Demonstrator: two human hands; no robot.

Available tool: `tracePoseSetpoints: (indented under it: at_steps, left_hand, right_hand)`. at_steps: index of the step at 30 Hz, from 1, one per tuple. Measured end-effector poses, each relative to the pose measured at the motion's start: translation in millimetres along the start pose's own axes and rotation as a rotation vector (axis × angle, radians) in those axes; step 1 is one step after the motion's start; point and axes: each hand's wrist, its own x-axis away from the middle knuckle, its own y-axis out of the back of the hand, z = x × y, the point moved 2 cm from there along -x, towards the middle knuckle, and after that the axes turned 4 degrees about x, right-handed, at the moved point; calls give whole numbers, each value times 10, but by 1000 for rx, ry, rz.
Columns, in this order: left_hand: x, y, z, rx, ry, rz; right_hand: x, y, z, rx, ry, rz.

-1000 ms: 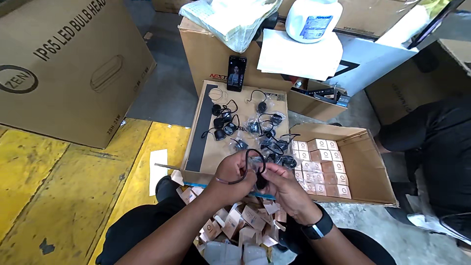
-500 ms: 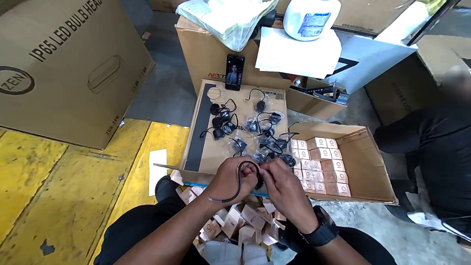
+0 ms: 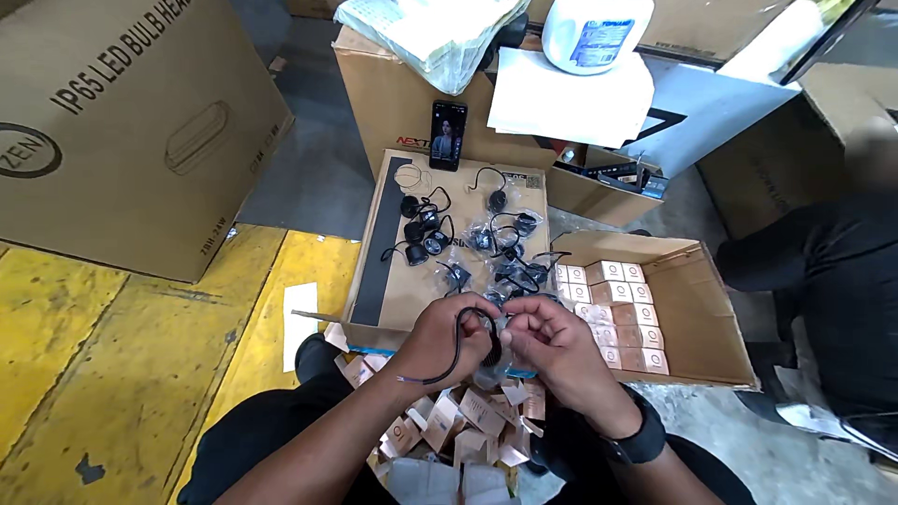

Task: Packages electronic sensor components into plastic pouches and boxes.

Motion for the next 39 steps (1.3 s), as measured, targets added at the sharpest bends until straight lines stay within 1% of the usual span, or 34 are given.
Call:
tracePoseSetpoints:
  at_steps: [3,5,9,13,15,19,21,26,30,34,36,39]
  left_hand:
    - [-3,-4,1,1,4,13]
    - [-4,-6,-4,-5,-2,16]
    - [5,-13,1,-8,-65,12]
    - [9,-8,8,9,-118,-2]
    - [11,-3,13,27,-111,-31]
    - [10,12,13,53,-82,-101]
    - [14,11,10,66,-90,-111]
    - [32,-44,7,94,-98,-59]
    - [23,-62,18,98,-128,-39]
    - [16,-62,20,134,-96,-62]
    - [3,-64,25,141,-53,-77]
    - [-22,-63,79,94,19,-58]
  right_hand:
    - [-15,28,4,-90,-46,-15]
    - [-24,41,-13,-48,-52,-29]
    - [-37,58,-57,-25,-87,29]
    - [-48,37,-97,37,-91,15]
    - [-54,25,-117,81,-80,53]
    - [-47,1,-154,184,-35,205]
    - [-38,-41,-158,248,1,227]
    - [-32,-143,-234,469,113,78]
    - [-24,-141,-256,487,187,75]
    - [-9,-145,-236,499,184,67]
    - [-10,-147,-239,499,175,53]
    - [-4,-146,-239,466,128,-4]
